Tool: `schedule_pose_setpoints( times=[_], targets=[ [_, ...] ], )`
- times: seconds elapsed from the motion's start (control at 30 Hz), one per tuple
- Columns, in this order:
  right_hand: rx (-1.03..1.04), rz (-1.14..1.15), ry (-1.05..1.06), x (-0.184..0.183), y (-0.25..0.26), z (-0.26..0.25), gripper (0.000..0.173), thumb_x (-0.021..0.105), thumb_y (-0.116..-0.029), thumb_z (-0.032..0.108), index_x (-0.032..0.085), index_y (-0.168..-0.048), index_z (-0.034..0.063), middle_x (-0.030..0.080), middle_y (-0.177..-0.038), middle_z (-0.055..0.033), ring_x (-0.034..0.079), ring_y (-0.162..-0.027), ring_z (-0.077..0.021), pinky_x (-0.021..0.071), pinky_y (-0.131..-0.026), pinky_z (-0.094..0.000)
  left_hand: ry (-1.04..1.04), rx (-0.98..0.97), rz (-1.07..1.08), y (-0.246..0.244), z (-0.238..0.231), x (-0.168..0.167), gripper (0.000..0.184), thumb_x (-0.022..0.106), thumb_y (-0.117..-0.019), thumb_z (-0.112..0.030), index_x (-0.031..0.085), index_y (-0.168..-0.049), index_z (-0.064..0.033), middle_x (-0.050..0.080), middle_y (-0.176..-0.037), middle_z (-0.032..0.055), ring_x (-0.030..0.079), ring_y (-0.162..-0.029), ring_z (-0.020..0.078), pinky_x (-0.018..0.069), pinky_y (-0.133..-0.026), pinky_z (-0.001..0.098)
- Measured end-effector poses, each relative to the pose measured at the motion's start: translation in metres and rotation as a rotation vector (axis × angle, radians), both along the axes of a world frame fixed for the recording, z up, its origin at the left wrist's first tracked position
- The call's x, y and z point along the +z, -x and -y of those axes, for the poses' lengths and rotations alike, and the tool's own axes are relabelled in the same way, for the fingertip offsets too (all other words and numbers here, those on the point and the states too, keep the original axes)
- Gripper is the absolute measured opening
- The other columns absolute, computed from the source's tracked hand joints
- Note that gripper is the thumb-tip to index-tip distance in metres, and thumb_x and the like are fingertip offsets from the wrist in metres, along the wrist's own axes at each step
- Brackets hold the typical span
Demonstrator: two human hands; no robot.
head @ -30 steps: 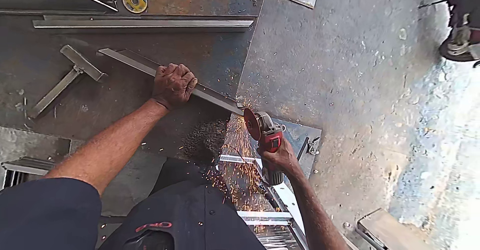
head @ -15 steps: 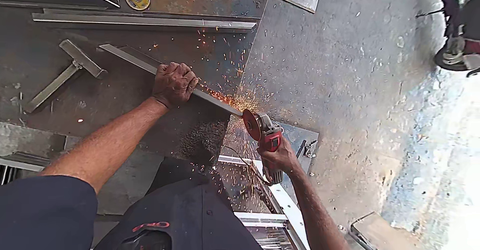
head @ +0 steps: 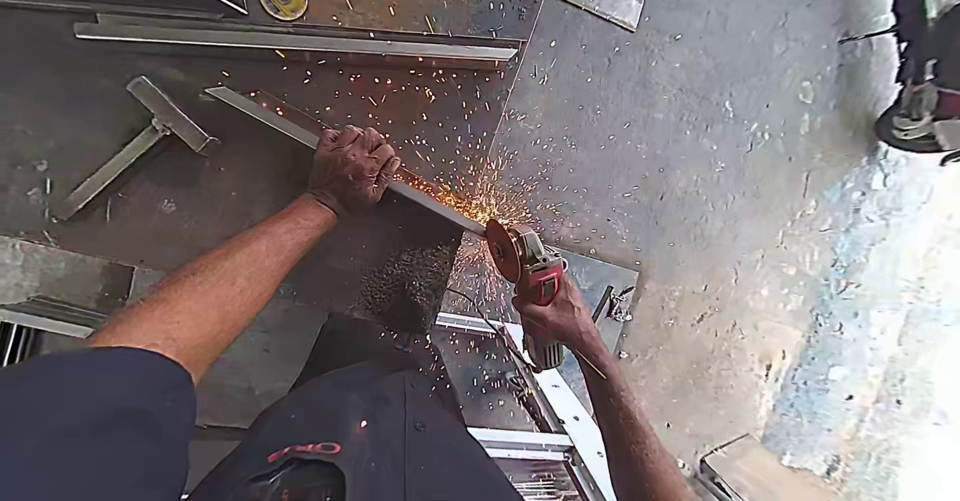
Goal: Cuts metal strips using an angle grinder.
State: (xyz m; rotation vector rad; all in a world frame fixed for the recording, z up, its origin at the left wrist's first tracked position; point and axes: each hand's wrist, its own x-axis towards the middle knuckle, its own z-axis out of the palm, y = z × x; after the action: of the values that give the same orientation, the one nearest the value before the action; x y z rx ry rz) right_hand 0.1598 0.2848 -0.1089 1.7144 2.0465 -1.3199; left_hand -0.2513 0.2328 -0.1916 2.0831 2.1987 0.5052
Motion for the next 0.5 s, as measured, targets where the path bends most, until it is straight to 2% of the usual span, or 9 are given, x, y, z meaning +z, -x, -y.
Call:
schedule_pose_setpoints(
  times=[0.13,0.5],
  targets=[
    [-0.009,-0.04,-0.025,-0.0061,-0.0011,0.0008,0.076,0.084,-0.0638,0.048,0.061,-0.124,0.0082,0.072,-0.102,-0.0001,0.069,-0.095,-0.0073,0.0584,-0.086,-0.0349,0.001,0.007,0.004,0.0002,-0.0002,-0.002,0.045,0.033,-0.1087,-0.039,0.07,-0.107,-0.0134,0.07,-0.114,0.0103,0.061,-0.116,0.0314,0.0412,-0.096,0.0509],
    [0.014,0.031,-0.022,-0.0024,0.0048,-0.0005,0.075,0.083,-0.0649,0.045,0.061,-0.125,0.0064,0.072,-0.102,-0.004,0.07,-0.094,-0.0127,0.0575,-0.086,-0.0403,-0.013,0.011,-0.003,0.0005,-0.0002,-0.0031,0.044,0.035,-0.1086,-0.039,0.071,-0.107,-0.0139,0.07,-0.114,0.01,0.061,-0.117,0.0315,0.0419,-0.096,0.0512]
  ],
)
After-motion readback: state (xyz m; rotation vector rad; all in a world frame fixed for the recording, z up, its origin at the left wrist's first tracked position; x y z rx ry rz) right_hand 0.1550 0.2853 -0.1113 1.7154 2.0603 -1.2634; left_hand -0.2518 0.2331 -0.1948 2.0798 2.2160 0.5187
